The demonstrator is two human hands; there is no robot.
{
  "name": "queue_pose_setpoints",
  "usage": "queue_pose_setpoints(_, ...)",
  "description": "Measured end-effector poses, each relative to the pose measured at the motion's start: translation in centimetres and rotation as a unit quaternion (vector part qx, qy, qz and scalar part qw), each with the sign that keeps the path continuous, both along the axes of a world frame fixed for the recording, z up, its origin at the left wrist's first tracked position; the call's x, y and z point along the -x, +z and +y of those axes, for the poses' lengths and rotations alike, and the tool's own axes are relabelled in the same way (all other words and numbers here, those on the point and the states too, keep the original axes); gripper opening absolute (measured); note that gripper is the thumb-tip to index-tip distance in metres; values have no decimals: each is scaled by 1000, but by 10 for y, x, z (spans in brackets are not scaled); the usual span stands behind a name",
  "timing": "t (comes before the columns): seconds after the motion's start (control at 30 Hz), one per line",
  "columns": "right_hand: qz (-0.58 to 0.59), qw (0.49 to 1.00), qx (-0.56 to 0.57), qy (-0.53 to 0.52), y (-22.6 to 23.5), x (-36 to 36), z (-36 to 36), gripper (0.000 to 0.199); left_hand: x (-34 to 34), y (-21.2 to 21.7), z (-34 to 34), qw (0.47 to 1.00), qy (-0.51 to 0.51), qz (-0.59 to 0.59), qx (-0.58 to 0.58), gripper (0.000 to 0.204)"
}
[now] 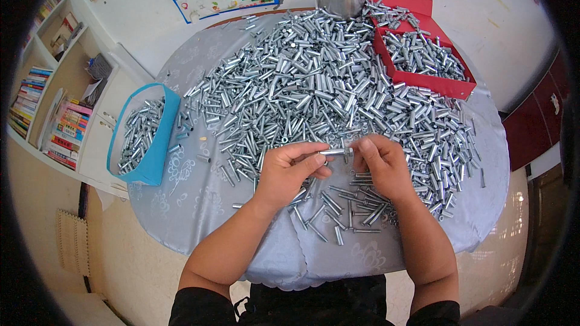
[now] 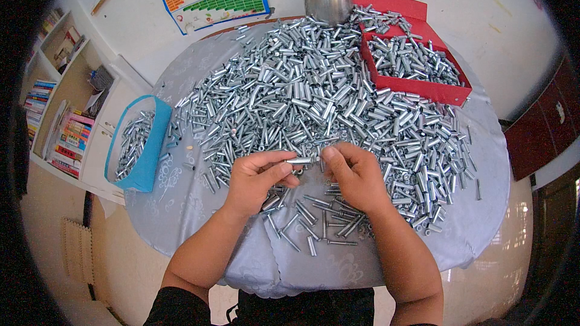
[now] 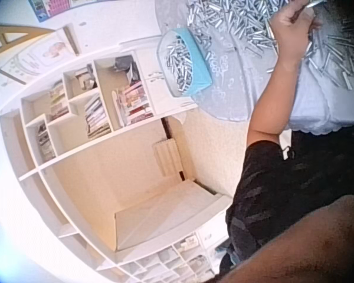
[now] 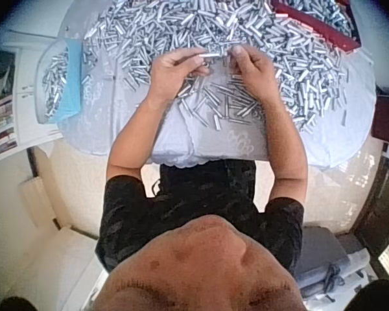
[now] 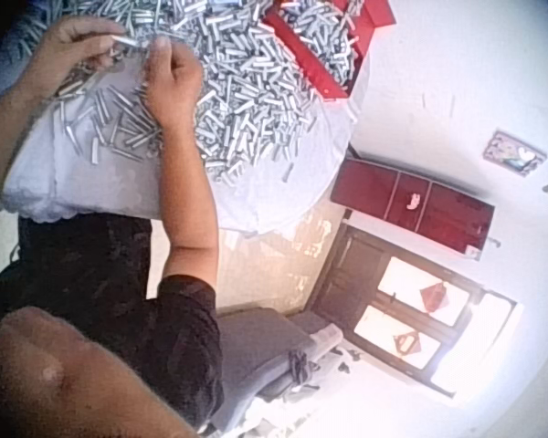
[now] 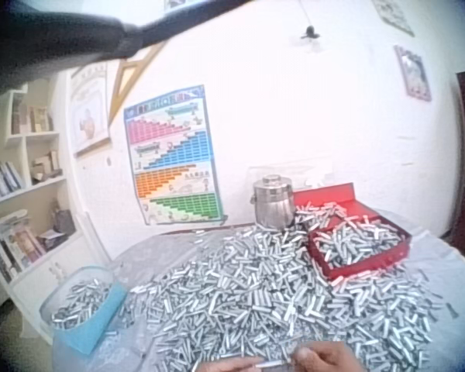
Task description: The person repeatedly picks up small metal sleeves and cylindrical pins from a large pile on a table. They insert the pins into the sleeves by hand and place the assembled units into a red box. The task involves continuous manual assembly of these fastener components.
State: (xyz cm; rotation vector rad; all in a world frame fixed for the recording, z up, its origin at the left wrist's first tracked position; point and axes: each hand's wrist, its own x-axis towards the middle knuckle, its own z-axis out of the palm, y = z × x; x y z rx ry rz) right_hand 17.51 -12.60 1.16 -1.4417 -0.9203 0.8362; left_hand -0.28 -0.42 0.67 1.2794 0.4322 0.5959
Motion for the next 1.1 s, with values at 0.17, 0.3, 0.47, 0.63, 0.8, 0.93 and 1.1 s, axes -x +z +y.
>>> queue_pose_setpoints(0.17,-50,998,-47,-6,5,10,2,15,0,0,0,1000,3,-11,5,23)
queue_pose_setpoints(0.3,5,998,20,55,2,-2,-5,10,0,2,0,1000,3,-10,5,23)
queue_pose_setpoints(0.47,-47,997,-53,-1,5,8,0,11,0,2,0,1000,4,-4,2,23)
queue_pose_setpoints(0.63,-18,1000,-14,-10,6,3,-1,14,1,1,0,1000,0,-10,7,23)
queue_pose_setpoints(0.8,-53,998,-5,44,8,3,-3,17,1,3,0,1000,1,-3,-3,23)
queue_pose_setpoints(0.93,-30,999,-27,-8,6,10,1,17,0,1,0,1000,-2,-13,4,23)
queue_pose_setpoints(1.1,-88,996,2,32,5,5,-2,14,1,3,-1,1000,3,-5,7,23)
